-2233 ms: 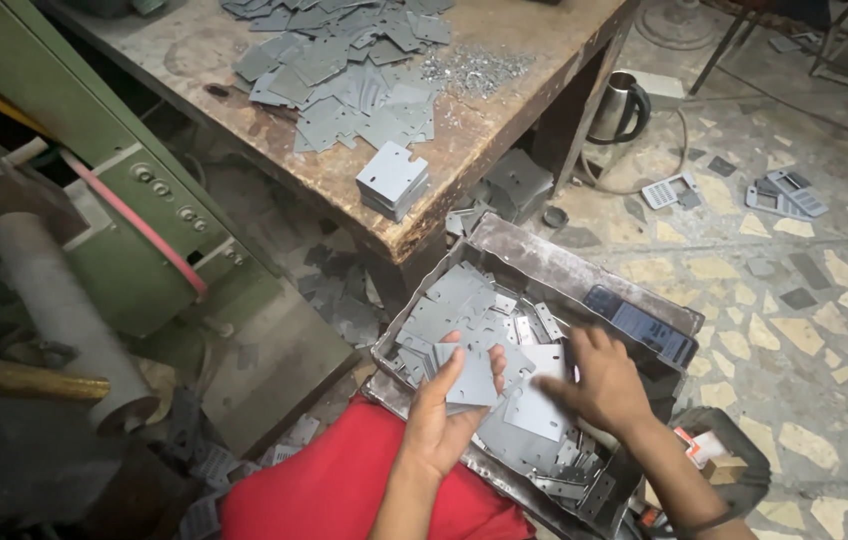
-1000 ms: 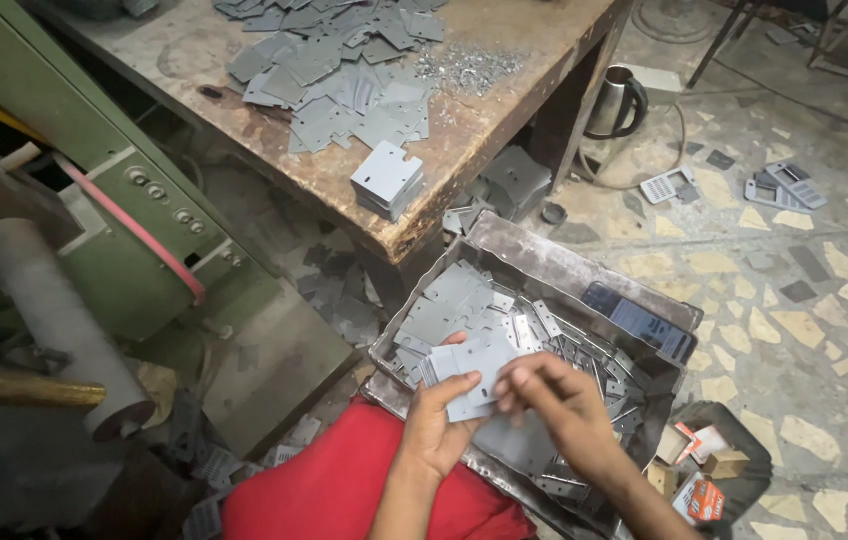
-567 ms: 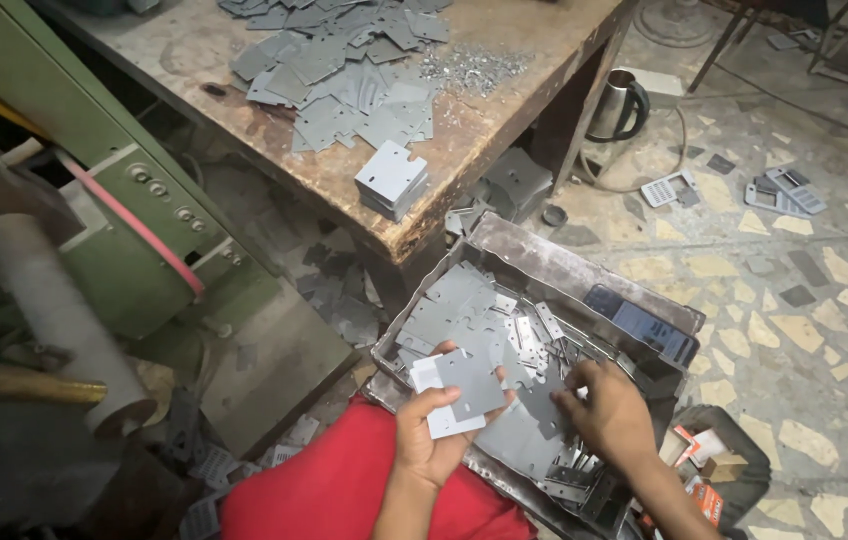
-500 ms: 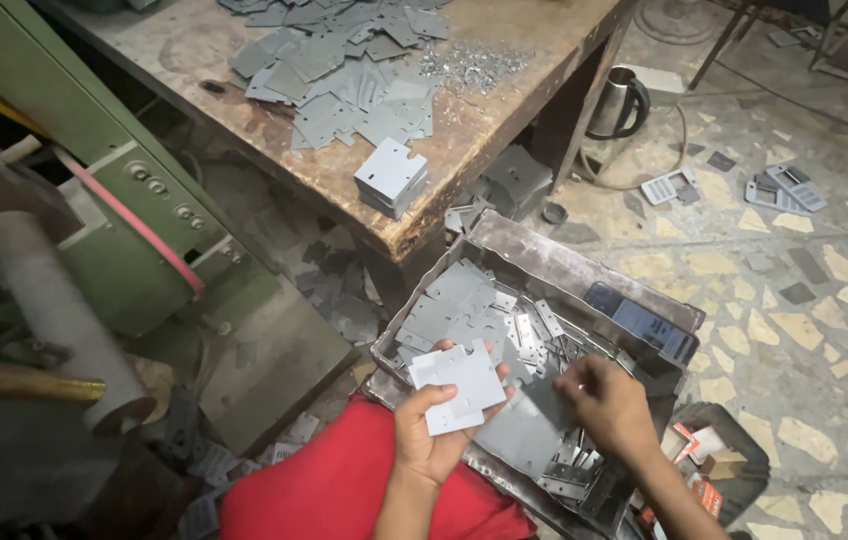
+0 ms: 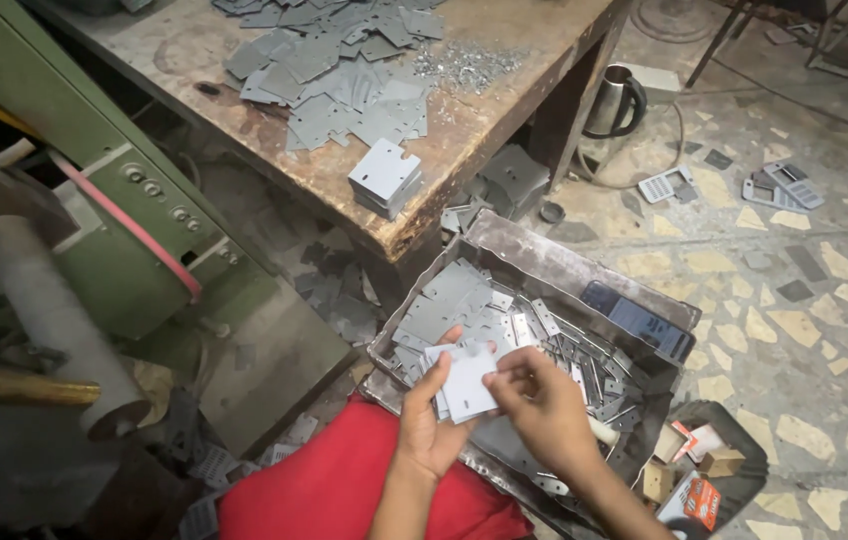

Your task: The person sorts small, grey metal plates from a tray, stacking them into neat piles on a nearby workbench. They handle the parts by hand, picking them up and arranging them. Later, they pick up a larger white plastic vent-like object from a separate bin and hold it up to the camera.

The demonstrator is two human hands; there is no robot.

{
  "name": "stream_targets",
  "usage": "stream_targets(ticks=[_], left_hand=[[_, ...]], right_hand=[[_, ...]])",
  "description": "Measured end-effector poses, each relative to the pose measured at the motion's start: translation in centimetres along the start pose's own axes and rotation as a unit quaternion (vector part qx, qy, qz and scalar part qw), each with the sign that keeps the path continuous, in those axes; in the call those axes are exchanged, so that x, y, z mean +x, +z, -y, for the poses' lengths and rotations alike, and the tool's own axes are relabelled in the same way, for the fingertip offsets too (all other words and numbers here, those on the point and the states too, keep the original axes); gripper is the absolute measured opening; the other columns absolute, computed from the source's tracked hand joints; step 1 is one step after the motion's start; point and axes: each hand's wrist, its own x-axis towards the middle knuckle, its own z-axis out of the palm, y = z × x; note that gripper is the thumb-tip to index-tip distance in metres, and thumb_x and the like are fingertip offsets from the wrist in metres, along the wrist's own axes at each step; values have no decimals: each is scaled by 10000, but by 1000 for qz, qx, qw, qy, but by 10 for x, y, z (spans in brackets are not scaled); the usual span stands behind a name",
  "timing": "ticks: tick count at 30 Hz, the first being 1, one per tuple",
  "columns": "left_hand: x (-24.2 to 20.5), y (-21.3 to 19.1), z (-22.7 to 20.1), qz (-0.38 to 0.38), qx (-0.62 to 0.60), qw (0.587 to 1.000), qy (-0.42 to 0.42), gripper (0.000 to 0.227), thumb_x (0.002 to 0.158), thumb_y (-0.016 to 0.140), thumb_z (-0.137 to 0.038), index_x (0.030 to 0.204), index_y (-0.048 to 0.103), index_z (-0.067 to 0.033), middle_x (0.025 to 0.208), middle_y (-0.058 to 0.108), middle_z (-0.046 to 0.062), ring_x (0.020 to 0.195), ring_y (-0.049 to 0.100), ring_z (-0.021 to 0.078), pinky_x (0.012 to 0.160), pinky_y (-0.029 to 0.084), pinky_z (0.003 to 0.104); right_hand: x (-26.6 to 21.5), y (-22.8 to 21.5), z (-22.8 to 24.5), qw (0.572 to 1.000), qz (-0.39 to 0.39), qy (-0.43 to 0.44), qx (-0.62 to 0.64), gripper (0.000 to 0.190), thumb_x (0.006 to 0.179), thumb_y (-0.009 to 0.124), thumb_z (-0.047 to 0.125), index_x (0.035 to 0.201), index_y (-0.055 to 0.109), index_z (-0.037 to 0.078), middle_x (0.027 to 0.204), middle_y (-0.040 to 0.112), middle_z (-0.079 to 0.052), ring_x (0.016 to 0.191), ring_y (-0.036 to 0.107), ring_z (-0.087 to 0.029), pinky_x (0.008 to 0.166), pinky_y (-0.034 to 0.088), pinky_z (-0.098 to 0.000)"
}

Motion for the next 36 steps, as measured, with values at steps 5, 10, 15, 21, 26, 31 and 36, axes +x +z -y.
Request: stream_targets(ticks=[5,10,15,21,26,31,36], left_hand=[[8,-26,10,30,60,998,11,530,985,647,-296,1488,502,-217,1354,605,140,1199,600,261,1009,523,438],[-1,1,-4,-53,40,995,-75,701,822,618,-579,1376,552,-154,1233,686,124,1104,680,282,846,619,456],[11,-41,9,28,72,994,-79,711,918,719,-553,1422,539,-83,1276,645,97,1155,633,242,899,545,384],[4,12,3,-26,122,991,-56,684,873,681,-536,1393,574,-105,1292,676,81,1199,662,222,987,566,387],[13,30,-9,15,66,997,-45,766,872,649,-618,1390,575,-59,1292,677,107,1173,669,235,961,562,385],[23,48,-23,28,127,992,-6,685,889,674,-536,1389,562,-82,1294,672,79,1186,668,206,990,552,377],[41,62,-54,72,166,983,13,596,989,658,-482,1410,540,-78,1282,645,67,1133,654,200,904,559,370]], right_hand=[[-11,-3,48,935,14,-157,-316,498,776,854,257,1213,665,110,1071,642,-115,900,685,-249,799,579,-390],[3,-8,49,803,108,-441,-386,1238,514,941,485,1508,388,-4,1481,488,-254,1328,509,-447,1056,391,-496],[22,-5,51,873,201,-211,-391,1181,649,944,420,1559,278,68,1388,522,-203,1328,485,-401,1121,369,-464],[17,-9,83,867,229,-177,-406,1306,583,948,342,1626,200,104,1399,530,-214,1249,512,-402,1047,426,-433],[32,-18,83,883,221,-229,-346,1235,635,944,347,1590,219,50,1365,532,-262,1268,528,-428,1062,431,-446],[49,-20,105,885,220,-259,-317,1191,628,945,325,1539,249,4,1439,482,-291,1335,494,-436,1083,415,-442],[75,-18,139,864,211,-336,-310,1153,639,950,320,1522,295,-30,1453,487,-319,1347,499,-440,1090,404,-456]])
